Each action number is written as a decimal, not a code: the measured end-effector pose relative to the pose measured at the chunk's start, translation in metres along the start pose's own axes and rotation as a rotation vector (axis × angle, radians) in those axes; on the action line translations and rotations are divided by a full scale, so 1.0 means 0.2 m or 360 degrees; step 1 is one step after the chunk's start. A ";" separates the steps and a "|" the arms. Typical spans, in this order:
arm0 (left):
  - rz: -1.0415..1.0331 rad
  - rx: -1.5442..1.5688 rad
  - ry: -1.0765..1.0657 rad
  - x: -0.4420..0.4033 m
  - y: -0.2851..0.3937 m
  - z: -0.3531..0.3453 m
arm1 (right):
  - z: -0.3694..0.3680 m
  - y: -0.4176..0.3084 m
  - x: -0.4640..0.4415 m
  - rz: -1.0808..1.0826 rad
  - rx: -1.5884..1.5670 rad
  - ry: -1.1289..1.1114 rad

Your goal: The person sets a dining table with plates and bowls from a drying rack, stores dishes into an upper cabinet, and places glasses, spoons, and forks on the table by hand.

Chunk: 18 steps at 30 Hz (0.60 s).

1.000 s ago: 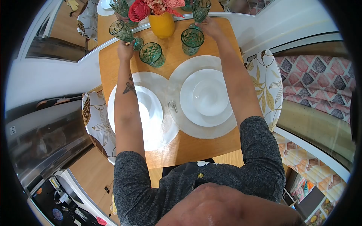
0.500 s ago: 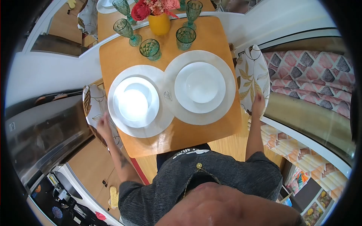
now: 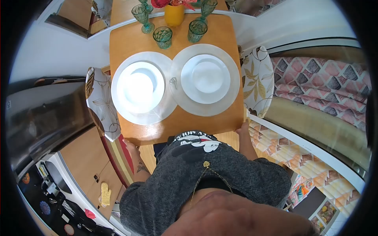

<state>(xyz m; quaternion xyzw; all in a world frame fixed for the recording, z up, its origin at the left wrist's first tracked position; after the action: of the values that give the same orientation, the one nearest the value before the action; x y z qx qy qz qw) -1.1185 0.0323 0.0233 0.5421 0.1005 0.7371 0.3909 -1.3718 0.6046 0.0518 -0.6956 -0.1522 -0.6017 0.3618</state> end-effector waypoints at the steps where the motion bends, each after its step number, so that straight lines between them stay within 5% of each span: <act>1: 0.0007 0.0015 0.0004 -0.02 -0.01 -0.01 | 0.00 0.00 -0.03 0.0000 0.0006 0.0014; 5: -0.0029 0.0076 0.0066 -0.05 -0.04 -0.01 | 0.01 -0.02 -0.05 0.0094 0.0028 0.0237; 11: 0.0006 0.0052 -0.0284 0.03 -0.03 -0.02 | -0.06 -0.06 -0.01 0.0369 0.0054 -0.0046; 12: -0.0115 0.0055 -0.0276 0.02 -0.03 -0.01 | 0.04 -0.09 -0.17 0.0240 -0.0127 0.0124; 15: -0.0078 -0.0197 -0.0446 -0.02 -0.05 -0.02 | 0.11 -0.16 -0.32 0.0195 0.0416 -0.0166; 16: -0.0477 -0.0368 -0.0481 0.03 0.02 0.00 | 0.30 -0.32 -0.69 0.0438 0.1852 -0.0557; 17: -0.0311 -0.0372 -0.0884 0.18 0.11 0.02 | 0.35 -0.23 -0.55 0.0175 0.1535 -0.0270; 18: -0.0268 -0.0523 -0.0923 0.11 0.05 0.02 | 0.31 -0.09 -0.45 0.0072 0.1459 -0.0085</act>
<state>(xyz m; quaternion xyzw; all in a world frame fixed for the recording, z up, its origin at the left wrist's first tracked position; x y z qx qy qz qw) -1.1232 0.0390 0.0464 0.6486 -0.0905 0.5237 0.5449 -1.3596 0.6791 -0.0288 -0.4821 -0.3969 -0.4460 0.6412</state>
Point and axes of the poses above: each hand's wrist, its own x-axis away from the middle knuckle, its own z-axis out of the back of the hand, y = z × x, the point moved 4 cm from there along -x, towards the middle knuckle, and after that the axes turned 6 degrees about y, right-handed, at the moved point
